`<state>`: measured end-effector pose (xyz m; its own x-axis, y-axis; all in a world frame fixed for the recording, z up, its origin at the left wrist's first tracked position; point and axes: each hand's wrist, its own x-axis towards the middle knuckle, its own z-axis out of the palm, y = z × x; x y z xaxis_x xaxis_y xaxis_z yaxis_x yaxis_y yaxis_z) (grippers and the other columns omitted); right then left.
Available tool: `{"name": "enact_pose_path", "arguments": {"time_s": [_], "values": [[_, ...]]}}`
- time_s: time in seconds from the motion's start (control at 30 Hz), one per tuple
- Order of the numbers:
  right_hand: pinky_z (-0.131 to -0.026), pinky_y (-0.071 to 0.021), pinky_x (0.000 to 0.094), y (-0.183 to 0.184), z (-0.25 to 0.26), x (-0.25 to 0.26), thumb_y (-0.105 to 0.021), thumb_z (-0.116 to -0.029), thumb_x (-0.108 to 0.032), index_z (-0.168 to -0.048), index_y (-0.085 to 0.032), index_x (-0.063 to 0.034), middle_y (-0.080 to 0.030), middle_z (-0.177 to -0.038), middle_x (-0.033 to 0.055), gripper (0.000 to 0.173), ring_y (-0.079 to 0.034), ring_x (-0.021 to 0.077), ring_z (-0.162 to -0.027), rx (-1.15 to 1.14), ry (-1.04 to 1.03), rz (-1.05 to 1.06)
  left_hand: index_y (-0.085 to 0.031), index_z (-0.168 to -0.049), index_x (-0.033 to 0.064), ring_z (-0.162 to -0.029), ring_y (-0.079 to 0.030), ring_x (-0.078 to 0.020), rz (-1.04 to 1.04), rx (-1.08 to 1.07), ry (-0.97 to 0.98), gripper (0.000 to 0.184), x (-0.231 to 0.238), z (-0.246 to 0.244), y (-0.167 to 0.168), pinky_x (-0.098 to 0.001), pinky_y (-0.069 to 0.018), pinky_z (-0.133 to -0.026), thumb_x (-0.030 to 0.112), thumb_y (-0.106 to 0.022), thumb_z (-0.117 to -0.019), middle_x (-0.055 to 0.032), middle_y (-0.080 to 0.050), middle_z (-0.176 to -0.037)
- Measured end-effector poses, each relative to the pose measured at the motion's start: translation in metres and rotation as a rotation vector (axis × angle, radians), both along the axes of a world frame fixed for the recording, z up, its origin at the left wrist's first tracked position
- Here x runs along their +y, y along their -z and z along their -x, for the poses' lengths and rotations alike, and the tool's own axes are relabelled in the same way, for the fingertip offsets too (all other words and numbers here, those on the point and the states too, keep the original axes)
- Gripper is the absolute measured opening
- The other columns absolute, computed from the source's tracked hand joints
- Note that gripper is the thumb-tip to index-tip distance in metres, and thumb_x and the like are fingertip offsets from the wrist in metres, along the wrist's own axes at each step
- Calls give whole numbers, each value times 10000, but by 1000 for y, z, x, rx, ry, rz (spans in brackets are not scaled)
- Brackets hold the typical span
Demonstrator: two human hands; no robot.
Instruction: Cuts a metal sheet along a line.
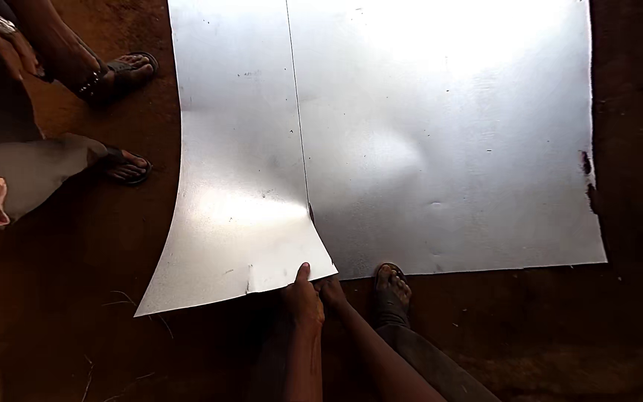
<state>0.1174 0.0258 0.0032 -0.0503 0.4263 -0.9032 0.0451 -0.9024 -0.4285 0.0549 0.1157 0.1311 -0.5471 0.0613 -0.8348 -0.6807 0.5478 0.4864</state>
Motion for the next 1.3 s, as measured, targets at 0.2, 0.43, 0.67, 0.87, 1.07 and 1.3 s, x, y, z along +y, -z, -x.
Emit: {"name": "enact_pose_path", "arguments": {"time_s": [0.2,0.43,0.67,0.87,1.07,1.3], "values": [[-833,-585,270,39,-19,-26,-688,-915,-158,-1203,-627,75,-730,-1052,109,375,-696,97,-966,165,25,-430,-533,-1239,-102,-726,-737,-309,-28,-39,-47,264,-2,2,-10,-452,-650,-603,-52,-603,-989,-244,-688,-985],[-970,-506,272,-28,5,40,-710,-926,-145,-1346,-531,30,-656,-1194,99,489,-619,87,-1083,36,-75,36,-551,-1176,-105,-662,-727,-257,10,-73,-44,196,13,9,-13,-389,-642,-560,-61,-597,-991,-214,-689,-924],[-861,-560,241,-32,2,48,-818,-813,-87,-1224,-582,-44,-693,-1000,-4,476,-664,37,-910,117,-55,155,-559,-1168,-110,-679,-731,-270,18,-56,-47,196,14,8,-15,-394,-645,-575,-70,-607,-982,-227,-693,-933],[-874,-547,241,21,-1,-3,-770,-864,-171,-1293,-548,78,-692,-1104,127,543,-659,82,-986,15,-38,-134,-553,-1169,-109,-648,-731,-273,25,-58,-60,188,17,7,-19,-399,-644,-548,-62,-596,-992,-224,-696,-909],[-923,-506,246,-36,15,45,-651,-961,-58,-1234,-609,112,-680,-1144,198,324,-649,134,-1022,-207,-87,42,-551,-1162,-117,-644,-734,-294,15,-75,-66,172,19,10,-28,-419,-649,-545,-68,-578,-1000,-235,-696,-902],[-1022,-450,273,-50,6,55,-649,-948,-156,-1230,-655,90,-704,-1173,169,375,-643,145,-1095,-237,-295,-40,-559,-1155,-119,-634,-732,-287,23,-66,-66,172,20,6,-34,-415,-647,-541,-69,-588,-993,-228,-699,-894]]}}
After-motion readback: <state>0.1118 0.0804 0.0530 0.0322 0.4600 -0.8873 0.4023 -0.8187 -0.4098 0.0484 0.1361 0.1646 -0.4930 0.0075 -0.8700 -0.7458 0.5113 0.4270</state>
